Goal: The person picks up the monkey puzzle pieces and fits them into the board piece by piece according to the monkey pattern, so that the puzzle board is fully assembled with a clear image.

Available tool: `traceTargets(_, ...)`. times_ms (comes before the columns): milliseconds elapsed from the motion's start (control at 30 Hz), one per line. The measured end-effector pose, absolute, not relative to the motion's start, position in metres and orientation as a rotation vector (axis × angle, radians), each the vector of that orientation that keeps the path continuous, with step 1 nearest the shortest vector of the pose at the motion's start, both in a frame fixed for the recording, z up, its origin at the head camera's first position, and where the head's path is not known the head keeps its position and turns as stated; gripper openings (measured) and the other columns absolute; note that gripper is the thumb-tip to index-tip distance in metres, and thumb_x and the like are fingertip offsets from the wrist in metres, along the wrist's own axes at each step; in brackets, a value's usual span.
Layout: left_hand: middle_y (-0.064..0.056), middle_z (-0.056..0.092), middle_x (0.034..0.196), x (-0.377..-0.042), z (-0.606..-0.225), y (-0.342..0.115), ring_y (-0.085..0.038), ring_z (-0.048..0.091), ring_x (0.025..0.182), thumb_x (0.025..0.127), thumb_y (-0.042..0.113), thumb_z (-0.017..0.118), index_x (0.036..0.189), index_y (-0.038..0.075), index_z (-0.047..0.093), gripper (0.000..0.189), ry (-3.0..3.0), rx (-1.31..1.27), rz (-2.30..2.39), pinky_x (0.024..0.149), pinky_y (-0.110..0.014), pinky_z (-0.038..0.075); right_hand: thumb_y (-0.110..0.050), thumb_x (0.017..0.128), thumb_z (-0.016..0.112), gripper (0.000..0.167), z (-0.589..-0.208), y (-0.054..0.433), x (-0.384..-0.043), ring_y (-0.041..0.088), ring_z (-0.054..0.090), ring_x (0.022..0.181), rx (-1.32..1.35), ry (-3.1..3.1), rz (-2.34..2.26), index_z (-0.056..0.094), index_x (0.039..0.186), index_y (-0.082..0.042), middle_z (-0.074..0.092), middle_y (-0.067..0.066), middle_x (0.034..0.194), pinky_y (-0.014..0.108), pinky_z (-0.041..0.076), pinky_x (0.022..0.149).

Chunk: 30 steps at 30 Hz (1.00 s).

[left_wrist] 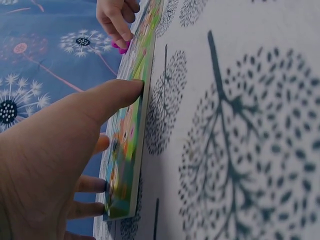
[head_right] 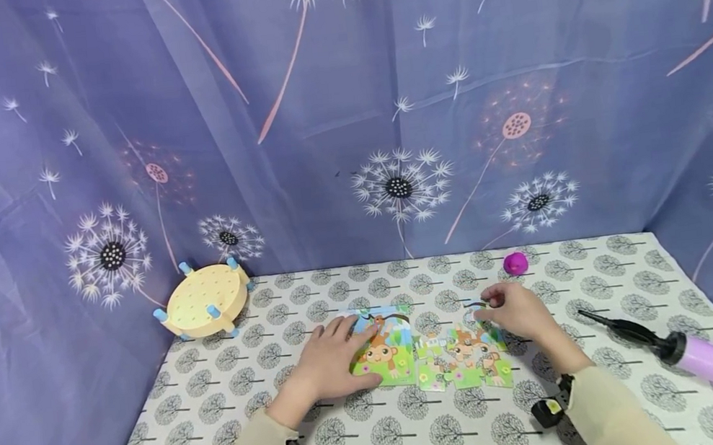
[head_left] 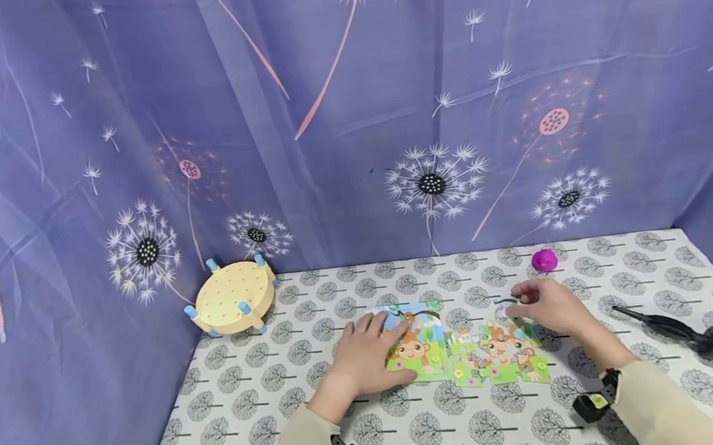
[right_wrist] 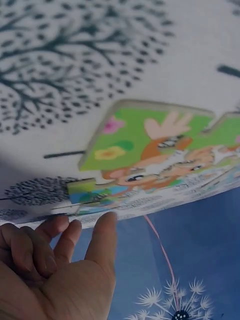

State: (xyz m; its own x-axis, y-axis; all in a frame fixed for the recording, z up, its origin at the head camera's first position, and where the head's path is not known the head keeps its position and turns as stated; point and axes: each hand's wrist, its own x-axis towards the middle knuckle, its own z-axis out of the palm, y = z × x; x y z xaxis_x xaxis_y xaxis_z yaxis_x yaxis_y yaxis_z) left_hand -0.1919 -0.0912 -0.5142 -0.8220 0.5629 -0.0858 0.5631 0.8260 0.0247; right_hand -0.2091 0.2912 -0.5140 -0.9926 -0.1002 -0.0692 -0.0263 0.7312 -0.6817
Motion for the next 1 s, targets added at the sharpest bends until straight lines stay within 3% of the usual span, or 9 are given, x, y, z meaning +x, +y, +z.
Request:
traceTargets(167, -0.01, 0.033, 0.165, -0.192, -0.517, -0.088, -0.037, 0.035, 0.148, 0.088, 0.084, 0.048, 0.164, 0.036, 0.034, 0.091, 2.925, 0.912, -0.057, 0.117, -0.062, 0.034, -0.044, 0.082, 0.087, 0.069, -0.518, 0.294, -0.21, 0.023, 0.061, 0.093, -0.113, 2.825, -1.047, 0.066, 0.126, 0.004, 0.066, 0.008, 0.104, 0.043, 0.054, 0.082)
traceTargets(300, -0.005, 0.03, 0.169, -0.192, -0.516, -0.084, -0.037, 0.031, 0.151, 0.089, 0.084, 0.047, 0.164, 0.032, 0.034, 0.092, 2.912, 0.923, -0.061, 0.119, -0.062, 0.029, -0.044, 0.08, 0.089, 0.069, -0.517, 0.294, -0.211, 0.022, 0.058, 0.089, -0.111, 2.815, -1.026, 0.065, 0.124, 0.004, 0.064, 0.007, 0.101, 0.041, 0.053, 0.079)
traceTargets(467, -0.001, 0.028, 0.17, -0.189, -0.516, -0.08, -0.033, 0.03, 0.153, 0.089, 0.084, 0.045, 0.165, 0.027, 0.032, 0.095, 2.902, 0.931, -0.066, 0.12, -0.062, 0.028, -0.04, 0.078, 0.091, 0.065, -0.517, 0.294, -0.212, 0.021, 0.058, 0.085, -0.11, 2.801, -1.042, 0.063, 0.119, 0.002, 0.063, 0.005, 0.098, 0.041, 0.053, 0.08)
traceTargets(800, -0.002, 0.029, 0.169, -0.19, -0.518, -0.079, -0.038, 0.031, 0.151, 0.089, 0.084, 0.045, 0.164, 0.034, 0.034, 0.091, 2.905, 0.941, -0.046, 0.113, -0.07, 0.033, -0.028, 0.088, 0.084, 0.041, -0.517, 0.296, -0.21, 0.017, 0.063, 0.077, -0.149, 2.861, -1.138, 0.066, 0.112, -0.001, 0.068, 0.002, 0.092, 0.035, 0.052, 0.072)
traceTargets(1000, -0.002, 0.027, 0.17, -0.188, -0.517, -0.08, -0.039, 0.029, 0.152, 0.086, 0.087, 0.047, 0.164, 0.035, 0.033, 0.095, 2.895, 0.929, 0.003, 0.109, -0.074, 0.036, -0.024, 0.09, 0.082, 0.038, -0.516, 0.298, -0.208, 0.018, 0.065, 0.076, -0.157, 2.853, -1.186, 0.068, 0.117, -0.001, 0.072, 0.004, 0.095, 0.034, 0.053, 0.065)
